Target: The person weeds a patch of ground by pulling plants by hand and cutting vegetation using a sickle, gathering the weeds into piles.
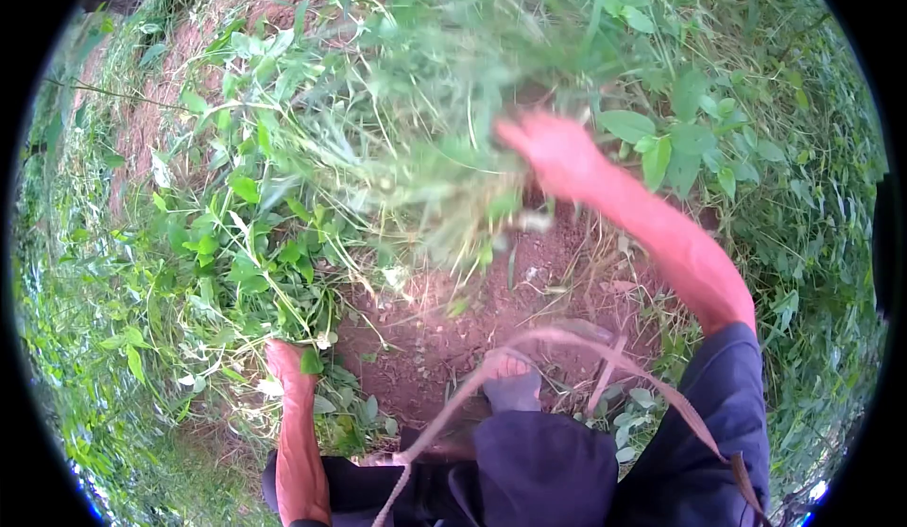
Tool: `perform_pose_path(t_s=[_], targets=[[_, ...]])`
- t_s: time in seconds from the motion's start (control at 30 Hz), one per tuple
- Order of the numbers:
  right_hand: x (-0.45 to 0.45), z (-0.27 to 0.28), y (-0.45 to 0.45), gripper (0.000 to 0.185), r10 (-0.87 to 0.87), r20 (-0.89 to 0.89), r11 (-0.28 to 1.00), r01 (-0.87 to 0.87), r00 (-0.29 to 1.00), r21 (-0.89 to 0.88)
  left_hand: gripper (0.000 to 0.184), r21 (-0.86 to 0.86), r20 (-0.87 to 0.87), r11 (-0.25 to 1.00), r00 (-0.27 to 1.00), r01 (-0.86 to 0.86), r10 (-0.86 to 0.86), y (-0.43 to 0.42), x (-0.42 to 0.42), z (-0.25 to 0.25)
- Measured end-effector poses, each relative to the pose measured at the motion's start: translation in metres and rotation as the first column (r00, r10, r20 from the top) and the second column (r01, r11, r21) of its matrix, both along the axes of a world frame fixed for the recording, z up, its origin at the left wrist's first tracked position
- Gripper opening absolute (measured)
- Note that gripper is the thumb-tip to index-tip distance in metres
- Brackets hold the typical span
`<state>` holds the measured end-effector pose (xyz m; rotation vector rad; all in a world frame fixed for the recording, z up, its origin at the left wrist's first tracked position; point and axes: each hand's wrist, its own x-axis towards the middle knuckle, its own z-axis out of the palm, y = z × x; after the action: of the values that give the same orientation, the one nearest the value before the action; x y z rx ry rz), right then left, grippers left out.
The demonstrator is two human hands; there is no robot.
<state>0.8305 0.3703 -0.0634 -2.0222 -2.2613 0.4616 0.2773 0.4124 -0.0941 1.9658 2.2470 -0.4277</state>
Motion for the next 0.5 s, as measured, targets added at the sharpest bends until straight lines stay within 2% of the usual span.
perform_pose_path(t_s=[0.03,0.07,0.1,0.13,0.2,0.27,0.33,0.37,0.4,0.47,0.5], targets=[[0.011,-0.017,0.019,0.061,-0.125,0.018,0.972,0.119,0.992,0.205,0.046,0.023,0.004,1.0,1.0,0.003,-0.003,-0.001,-0.003,-0.003],[0.021,-0.005,0.041,0.087,-0.222,-0.058,0.974,0.22,0.973,-0.051,0.046,0.042,0.005,0.999,1.0,0.008,-0.008,-0.002,-0.006,-0.006],[0.028,-0.012,0.057,0.094,-0.277,-0.016,0.95,0.271,0.961,-0.154,0.046,0.041,0.003,0.999,1.0,0.004,-0.004,-0.003,-0.008,-0.008],[0.03,-0.019,0.068,0.094,-0.272,-0.018,0.952,0.266,0.962,-0.154,0.042,0.084,-0.024,0.995,0.998,0.062,-0.06,-0.003,-0.009,-0.011],[0.025,-0.034,0.082,0.103,-0.136,0.1,0.939,0.161,0.986,-0.305,0.036,0.158,-0.09,0.971,0.982,0.177,-0.164,-0.006,-0.008,-0.009],[0.019,-0.04,0.083,0.101,-0.082,0.045,0.955,0.092,0.996,-0.283,0.037,0.166,-0.103,0.966,0.978,0.196,-0.181,-0.006,-0.006,-0.006],[0.018,-0.038,0.08,0.092,-0.007,0.042,0.973,0.016,0.999,-0.23,0.048,-0.002,-0.023,1.0,1.0,-0.006,0.006,-0.004,-0.003,-0.004],[0.016,-0.042,0.084,0.08,-0.018,-0.016,0.993,0.016,1.0,-0.114,0.055,0.062,-0.011,0.997,0.999,0.046,-0.046,-0.003,-0.003,-0.004],[0.017,-0.042,0.085,0.08,-0.027,-0.021,0.993,0.024,0.999,-0.118,0.055,0.058,-0.016,0.997,0.998,0.055,-0.054,-0.003,-0.001,-0.004],[0.018,-0.041,0.09,0.061,-0.126,-0.107,0.973,0.102,0.986,-0.208,0.06,0.027,-0.101,1.0,0.995,-0.013,0.015,-0.002,0.001,-0.002],[0.022,-0.048,0.091,0.064,-0.025,-0.011,0.997,0.024,1.0,-0.067,0.068,0.001,-0.131,0.999,0.99,-0.045,0.044,0.001,-0.003,-0.005]])
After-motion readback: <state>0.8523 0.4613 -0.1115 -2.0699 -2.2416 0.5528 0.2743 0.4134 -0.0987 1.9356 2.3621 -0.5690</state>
